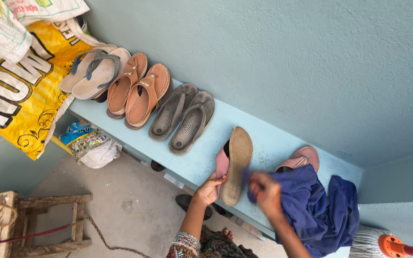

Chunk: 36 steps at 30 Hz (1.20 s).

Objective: The person wipes a pair of pink sandals with a blue cloth on a light blue shelf, then picks up a pair of black shoes from the floor and wipes them with the same cloth.

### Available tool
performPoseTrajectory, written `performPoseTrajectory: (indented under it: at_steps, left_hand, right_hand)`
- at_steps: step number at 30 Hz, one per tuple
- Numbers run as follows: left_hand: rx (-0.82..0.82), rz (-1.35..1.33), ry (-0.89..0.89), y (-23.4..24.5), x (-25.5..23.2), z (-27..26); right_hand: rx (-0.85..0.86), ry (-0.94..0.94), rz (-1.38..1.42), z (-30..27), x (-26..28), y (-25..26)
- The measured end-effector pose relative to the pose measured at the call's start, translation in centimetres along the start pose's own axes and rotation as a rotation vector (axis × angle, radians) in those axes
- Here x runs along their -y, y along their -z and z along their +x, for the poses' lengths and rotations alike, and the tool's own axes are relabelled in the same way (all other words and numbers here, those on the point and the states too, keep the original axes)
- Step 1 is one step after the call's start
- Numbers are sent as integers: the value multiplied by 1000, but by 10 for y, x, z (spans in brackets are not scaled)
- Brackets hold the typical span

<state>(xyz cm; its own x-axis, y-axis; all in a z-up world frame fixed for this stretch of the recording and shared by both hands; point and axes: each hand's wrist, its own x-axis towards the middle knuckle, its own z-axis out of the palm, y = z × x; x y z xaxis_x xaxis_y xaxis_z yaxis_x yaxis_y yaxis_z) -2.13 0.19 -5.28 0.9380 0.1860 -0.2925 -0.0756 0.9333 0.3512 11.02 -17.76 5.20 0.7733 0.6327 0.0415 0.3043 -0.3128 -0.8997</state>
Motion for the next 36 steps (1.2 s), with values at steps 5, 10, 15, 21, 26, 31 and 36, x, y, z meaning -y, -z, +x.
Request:
performPoseTrajectory:
  at_steps: [5,10,15,21,26,31,36]
  left_hand:
    - [-99,52,-12,-22,-10,-11]
    - [-102,34,-66,9,4,-1]
    - [-62,147,-167,1,9,0]
    - [-182,252,-138,-33,4,-10]
    - [-298,149,-132,-18,11,-12]
    - [-221,225,-101,-26,7,-15]
    - [-133,228,-177,-45,7,-17]
  right_hand:
    - [-199,377,-229,57,48,-22]
    - [-63,464,-373,29,64,-37]
    - [34,456,-350,-16,43,-15]
    - [41,146,-156,-14,44,7]
    - [-373,484,-114,90,51,-17]
    - [-35,565,-308,147,14,-54]
    - [188,542,-533,126,3,-48]
